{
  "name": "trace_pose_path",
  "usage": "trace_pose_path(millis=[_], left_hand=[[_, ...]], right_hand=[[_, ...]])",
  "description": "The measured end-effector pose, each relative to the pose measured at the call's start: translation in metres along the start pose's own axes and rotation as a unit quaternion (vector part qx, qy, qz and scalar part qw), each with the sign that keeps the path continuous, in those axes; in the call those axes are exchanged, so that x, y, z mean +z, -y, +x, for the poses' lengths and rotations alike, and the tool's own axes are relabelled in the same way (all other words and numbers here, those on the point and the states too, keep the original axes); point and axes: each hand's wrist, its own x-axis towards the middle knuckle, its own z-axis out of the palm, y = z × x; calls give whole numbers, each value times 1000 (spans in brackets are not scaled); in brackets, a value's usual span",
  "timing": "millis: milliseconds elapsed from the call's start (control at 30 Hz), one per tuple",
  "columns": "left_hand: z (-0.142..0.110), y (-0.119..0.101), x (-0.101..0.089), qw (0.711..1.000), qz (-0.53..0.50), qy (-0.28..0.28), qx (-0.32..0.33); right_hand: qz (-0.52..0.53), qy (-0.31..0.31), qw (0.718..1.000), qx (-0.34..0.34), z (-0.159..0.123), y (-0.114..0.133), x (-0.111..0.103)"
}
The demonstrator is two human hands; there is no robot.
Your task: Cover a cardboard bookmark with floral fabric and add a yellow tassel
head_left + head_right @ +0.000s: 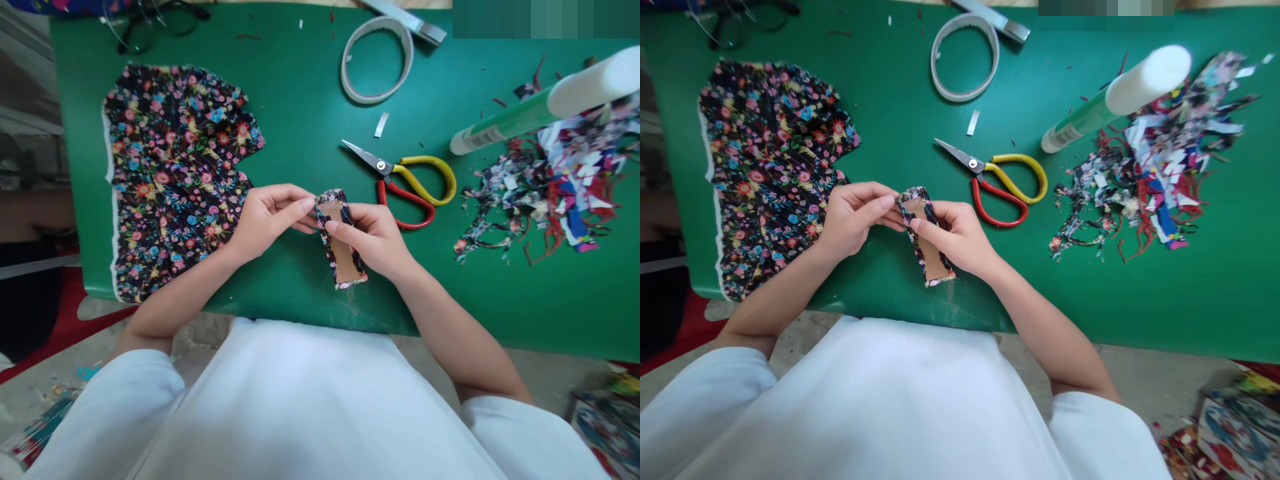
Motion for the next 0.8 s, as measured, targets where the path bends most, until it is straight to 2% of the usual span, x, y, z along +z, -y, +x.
trace_pose_path(millis=[500, 667, 800], left_hand=[[-2, 4, 3, 999, 38, -34, -3], [-6, 6, 7, 992, 79, -63, 73], [-6, 8, 5, 980, 116, -58, 148]], right_hand=[[-44, -1, 999, 22, -2, -1, 1], [-23, -6, 999, 25, 0, 0, 1], [37, -3, 998, 57, 1, 2, 0]])
